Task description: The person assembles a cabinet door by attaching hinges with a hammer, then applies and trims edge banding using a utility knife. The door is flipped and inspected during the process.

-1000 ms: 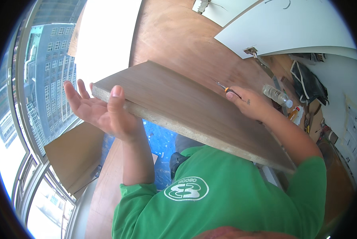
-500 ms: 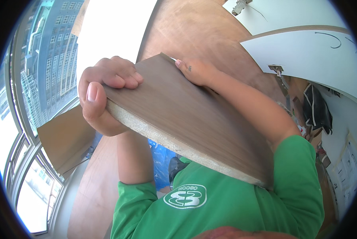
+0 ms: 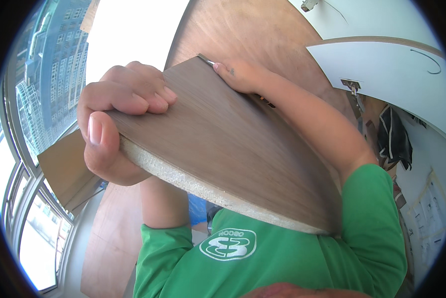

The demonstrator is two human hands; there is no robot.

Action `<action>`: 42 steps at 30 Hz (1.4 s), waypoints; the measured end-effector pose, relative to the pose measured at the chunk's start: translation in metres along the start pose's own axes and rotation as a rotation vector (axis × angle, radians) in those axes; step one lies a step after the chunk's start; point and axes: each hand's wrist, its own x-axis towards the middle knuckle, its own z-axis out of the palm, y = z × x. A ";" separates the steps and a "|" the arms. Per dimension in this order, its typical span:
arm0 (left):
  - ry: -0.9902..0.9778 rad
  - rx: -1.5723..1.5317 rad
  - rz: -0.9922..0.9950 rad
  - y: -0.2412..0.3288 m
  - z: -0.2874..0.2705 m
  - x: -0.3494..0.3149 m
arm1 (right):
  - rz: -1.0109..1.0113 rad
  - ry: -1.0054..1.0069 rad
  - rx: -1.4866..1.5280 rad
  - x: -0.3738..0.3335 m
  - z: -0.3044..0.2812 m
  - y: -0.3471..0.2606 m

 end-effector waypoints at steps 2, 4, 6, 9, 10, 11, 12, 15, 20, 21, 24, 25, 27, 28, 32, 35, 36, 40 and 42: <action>-0.035 0.003 -0.055 0.004 -0.005 -0.003 | 0.007 -0.045 -0.031 0.000 -0.002 -0.005; -0.086 0.001 -0.097 0.009 -0.008 -0.002 | 0.016 -0.083 -0.067 -0.003 -0.008 -0.010; -0.120 0.011 -0.110 0.010 -0.013 0.000 | 0.043 -0.111 -0.066 -0.010 -0.015 -0.016; -0.151 0.019 -0.114 0.010 -0.015 -0.001 | 0.100 -0.170 -0.099 -0.027 -0.018 -0.016; -0.150 0.018 -0.112 0.010 -0.015 -0.003 | 0.122 -0.194 -0.121 -0.035 -0.019 -0.013; -0.154 0.017 -0.109 0.009 -0.016 -0.002 | 0.123 -0.178 -0.116 -0.045 -0.016 -0.006; -0.154 0.014 -0.108 0.007 -0.016 -0.001 | 0.124 -0.162 -0.112 -0.055 -0.010 0.005; -0.122 0.007 -0.109 0.009 -0.009 -0.002 | 0.178 -0.160 -0.108 -0.089 0.003 0.025; -0.098 0.047 -0.086 0.010 -0.010 -0.004 | 0.271 -0.183 -0.098 -0.136 0.019 0.059; -0.074 0.043 -0.084 0.010 -0.009 -0.005 | 0.282 -0.197 -0.108 -0.144 0.018 0.061; -0.043 0.047 -0.073 0.008 -0.007 -0.008 | 0.278 -0.110 -0.094 -0.157 0.012 0.064; -0.033 0.058 -0.072 0.010 -0.006 -0.010 | 0.263 -0.068 -0.084 -0.158 0.010 0.063; -0.011 0.063 -0.068 0.009 -0.001 -0.010 | 0.247 -0.074 -0.013 -0.141 -0.013 0.040; 0.004 0.065 -0.066 0.008 0.001 -0.009 | 0.239 -0.080 0.020 -0.127 -0.021 0.030; -0.012 0.076 -0.065 0.009 -0.003 -0.007 | 0.102 0.056 0.092 -0.061 -0.008 0.017; -0.033 0.080 -0.094 0.015 -0.005 -0.007 | 0.084 0.053 0.043 -0.025 -0.001 -0.003; -0.046 0.079 -0.101 0.016 -0.005 -0.005 | 0.088 0.028 0.025 -0.020 -0.004 -0.011; -0.070 0.087 -0.108 0.017 -0.006 -0.007 | 0.090 -0.014 -0.018 -0.007 -0.004 -0.014; -0.095 0.100 -0.103 0.016 -0.008 -0.006 | 0.062 -0.004 -0.032 -0.007 -0.003 -0.012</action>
